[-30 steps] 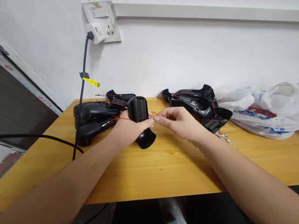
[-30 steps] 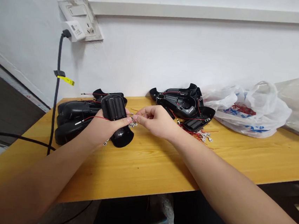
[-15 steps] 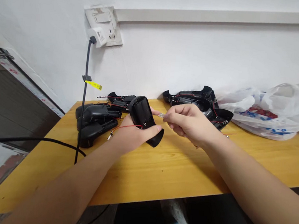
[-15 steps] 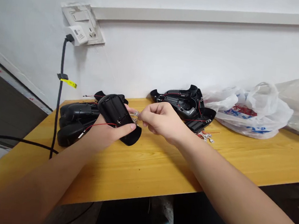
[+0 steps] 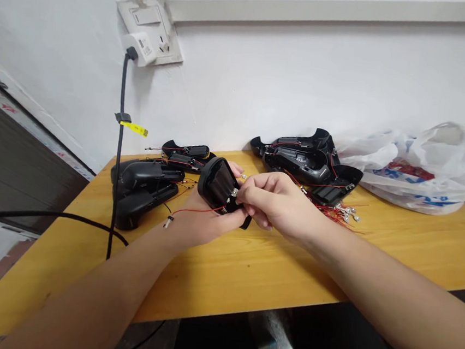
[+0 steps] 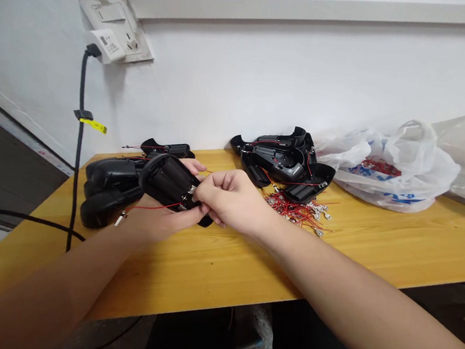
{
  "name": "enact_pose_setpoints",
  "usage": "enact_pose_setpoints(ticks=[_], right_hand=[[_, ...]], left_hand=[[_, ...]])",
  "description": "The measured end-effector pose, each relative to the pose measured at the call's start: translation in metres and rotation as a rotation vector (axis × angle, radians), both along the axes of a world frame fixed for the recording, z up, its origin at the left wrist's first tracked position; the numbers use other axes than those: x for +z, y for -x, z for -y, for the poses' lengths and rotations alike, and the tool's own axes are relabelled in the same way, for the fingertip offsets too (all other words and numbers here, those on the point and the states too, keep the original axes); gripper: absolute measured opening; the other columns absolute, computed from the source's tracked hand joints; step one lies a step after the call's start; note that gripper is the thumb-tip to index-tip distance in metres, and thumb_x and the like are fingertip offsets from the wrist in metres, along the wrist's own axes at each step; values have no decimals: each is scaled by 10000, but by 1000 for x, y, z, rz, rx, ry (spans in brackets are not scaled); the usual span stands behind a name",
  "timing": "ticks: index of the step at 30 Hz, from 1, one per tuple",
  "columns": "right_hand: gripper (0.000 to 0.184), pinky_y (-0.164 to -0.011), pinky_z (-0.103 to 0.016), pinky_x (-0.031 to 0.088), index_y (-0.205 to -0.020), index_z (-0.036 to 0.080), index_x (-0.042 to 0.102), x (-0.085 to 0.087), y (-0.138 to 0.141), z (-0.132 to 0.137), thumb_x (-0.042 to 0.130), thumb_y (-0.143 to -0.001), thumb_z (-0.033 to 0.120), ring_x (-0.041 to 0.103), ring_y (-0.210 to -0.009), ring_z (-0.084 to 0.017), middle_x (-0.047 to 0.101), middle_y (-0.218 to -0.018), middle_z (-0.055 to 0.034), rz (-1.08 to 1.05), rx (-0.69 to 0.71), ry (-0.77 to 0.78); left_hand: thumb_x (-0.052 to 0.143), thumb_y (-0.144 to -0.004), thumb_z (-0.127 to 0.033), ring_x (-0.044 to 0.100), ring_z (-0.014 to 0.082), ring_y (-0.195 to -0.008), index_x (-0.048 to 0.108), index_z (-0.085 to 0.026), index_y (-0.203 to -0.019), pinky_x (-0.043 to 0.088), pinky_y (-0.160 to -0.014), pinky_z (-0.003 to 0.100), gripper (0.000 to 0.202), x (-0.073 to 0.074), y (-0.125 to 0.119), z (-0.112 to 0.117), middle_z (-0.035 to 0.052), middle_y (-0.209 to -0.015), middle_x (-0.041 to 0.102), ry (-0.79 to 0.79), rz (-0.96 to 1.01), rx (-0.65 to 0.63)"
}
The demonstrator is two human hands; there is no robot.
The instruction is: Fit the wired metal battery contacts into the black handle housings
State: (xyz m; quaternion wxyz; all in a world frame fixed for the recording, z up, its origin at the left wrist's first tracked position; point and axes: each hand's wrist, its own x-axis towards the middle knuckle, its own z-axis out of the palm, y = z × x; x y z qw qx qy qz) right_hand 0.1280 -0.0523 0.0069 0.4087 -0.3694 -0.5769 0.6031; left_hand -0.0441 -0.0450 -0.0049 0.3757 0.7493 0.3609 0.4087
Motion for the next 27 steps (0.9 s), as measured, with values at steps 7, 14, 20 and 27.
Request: enact_pose_setpoints(ticks=[7, 14, 20, 27], right_hand=[[219, -380, -169, 299, -620, 171, 519, -1, -1, -1, 599, -823, 192, 411, -396, -46, 509, -515, 39, -5, 65, -2], [234, -381, -176, 375, -630, 159, 553, -4, -1, -4, 658, -823, 239, 474, -379, -62, 563, -523, 20, -36, 108, 2], [271, -463, -190, 479, -753, 138, 633, 1, -3, -4, 727, -884, 355, 550, -461, -69, 638, -627, 4, -101, 178, -59], [397, -503, -219, 497, -853, 140, 656, 12, -26, -14, 687, -936, 527, 599, -529, -95, 674, -716, -33, 132, 8, -172]], left_hand=[[694, -830, -166, 716, 186, -886, 563, -234, -1029, 574, -906, 359, 248, 0, -1, 2, 24, -974, 692, 129, 107, -128], [719, -831, -230, 722, 213, -988, 568, -248, -1157, 546, -1011, 402, 360, 0, 5, 2, 63, -1110, 691, 80, 60, -123], [721, -838, -261, 664, 234, -1171, 588, -252, -1346, 518, -1072, 395, 524, 9, 13, 2, 93, -1300, 640, -48, 117, -12], [715, -866, -471, 673, 202, -958, 645, -197, -1061, 539, -898, 341, 343, 5, 11, -13, 48, -986, 709, 259, 225, 165]])
